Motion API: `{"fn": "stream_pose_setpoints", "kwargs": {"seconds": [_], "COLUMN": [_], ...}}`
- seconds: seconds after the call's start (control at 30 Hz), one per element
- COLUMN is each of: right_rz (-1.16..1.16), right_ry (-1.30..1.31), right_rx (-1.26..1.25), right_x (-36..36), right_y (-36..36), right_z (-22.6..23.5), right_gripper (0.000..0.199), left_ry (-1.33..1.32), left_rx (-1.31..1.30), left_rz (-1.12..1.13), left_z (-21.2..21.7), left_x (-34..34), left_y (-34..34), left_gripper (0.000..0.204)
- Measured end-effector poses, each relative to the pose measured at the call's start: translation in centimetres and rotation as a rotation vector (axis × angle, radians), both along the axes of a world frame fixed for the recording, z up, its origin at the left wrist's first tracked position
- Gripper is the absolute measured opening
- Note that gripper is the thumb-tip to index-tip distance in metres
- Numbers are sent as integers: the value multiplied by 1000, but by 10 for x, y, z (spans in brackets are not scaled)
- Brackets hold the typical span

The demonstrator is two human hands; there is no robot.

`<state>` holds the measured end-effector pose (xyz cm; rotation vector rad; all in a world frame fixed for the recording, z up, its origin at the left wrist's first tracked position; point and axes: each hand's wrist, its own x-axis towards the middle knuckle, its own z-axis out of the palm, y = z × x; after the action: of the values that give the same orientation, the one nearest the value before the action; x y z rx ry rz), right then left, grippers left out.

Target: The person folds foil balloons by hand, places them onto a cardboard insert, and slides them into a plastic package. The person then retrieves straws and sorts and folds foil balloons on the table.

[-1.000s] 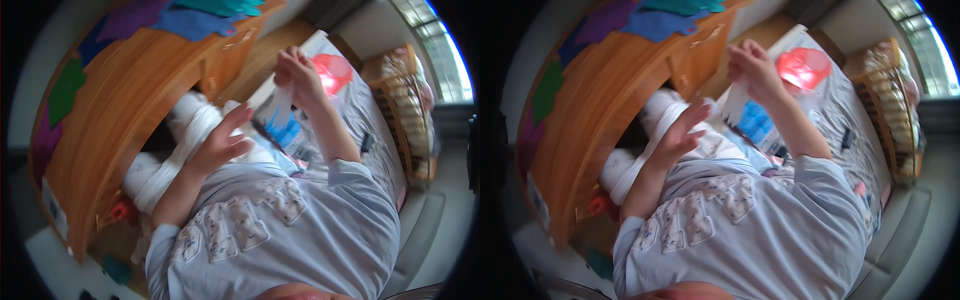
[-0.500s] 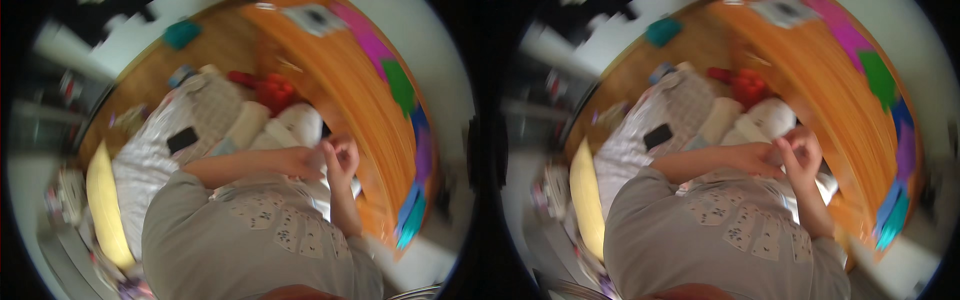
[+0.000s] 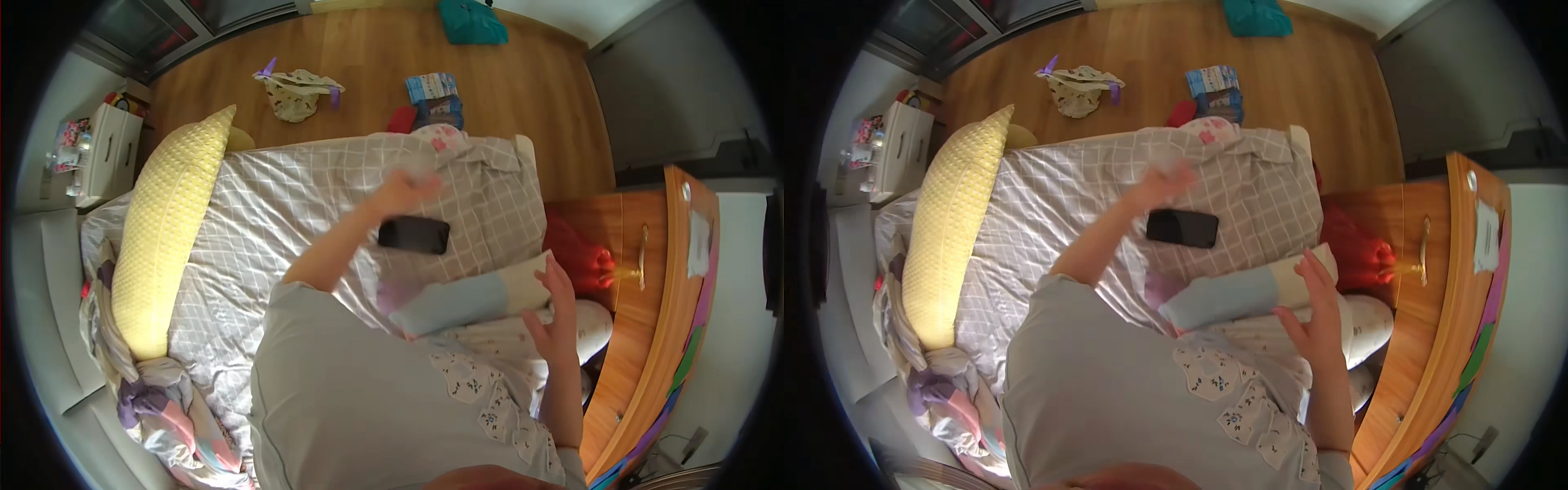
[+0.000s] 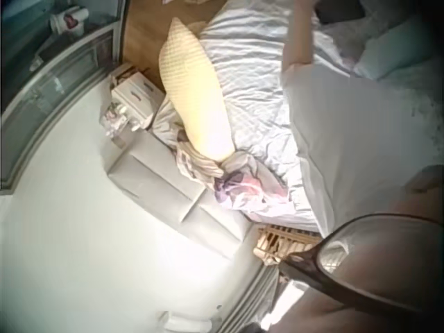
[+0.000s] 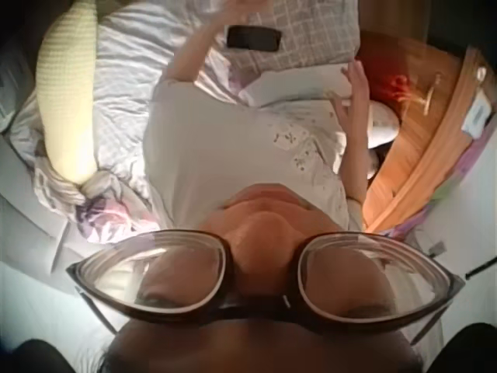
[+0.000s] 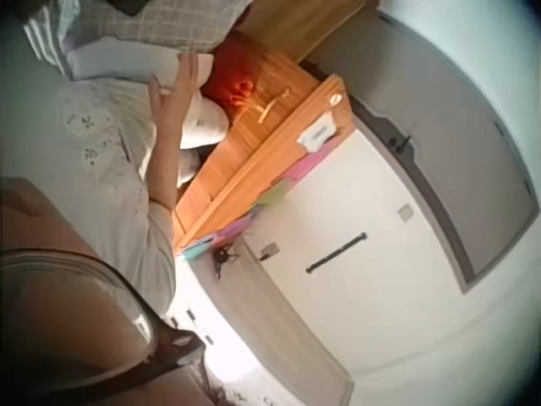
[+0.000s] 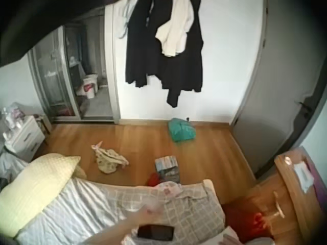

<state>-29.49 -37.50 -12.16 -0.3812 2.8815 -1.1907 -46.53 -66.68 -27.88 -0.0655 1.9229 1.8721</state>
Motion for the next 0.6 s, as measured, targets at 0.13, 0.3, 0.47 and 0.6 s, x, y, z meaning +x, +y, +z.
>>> {"fn": "stream_pose_setpoints", "kwargs": {"seconds": [0.13, 0.3, 0.47, 0.6], "right_rz": [-2, 98, 359, 459], "right_ry": [-139, -264, -124, -13], "right_rx": [121, 378, 427, 410], "right_x": [-53, -152, -273, -357], "right_y": [-2, -46, -144, -206], "right_z": [-18, -25, -53, -103], "right_gripper": [61, 54, 51, 46], "left_ry": [391, 561, 568, 472], "left_rx": [-43, -73, 60, 253], "left_rz": [534, 241, 348, 455], "left_z": [-129, -137, -145, -135], "left_x": [-94, -107, -104, -101], "left_y": [-129, -109, -109, -103], "left_gripper": [18, 12, 27, 26]}}
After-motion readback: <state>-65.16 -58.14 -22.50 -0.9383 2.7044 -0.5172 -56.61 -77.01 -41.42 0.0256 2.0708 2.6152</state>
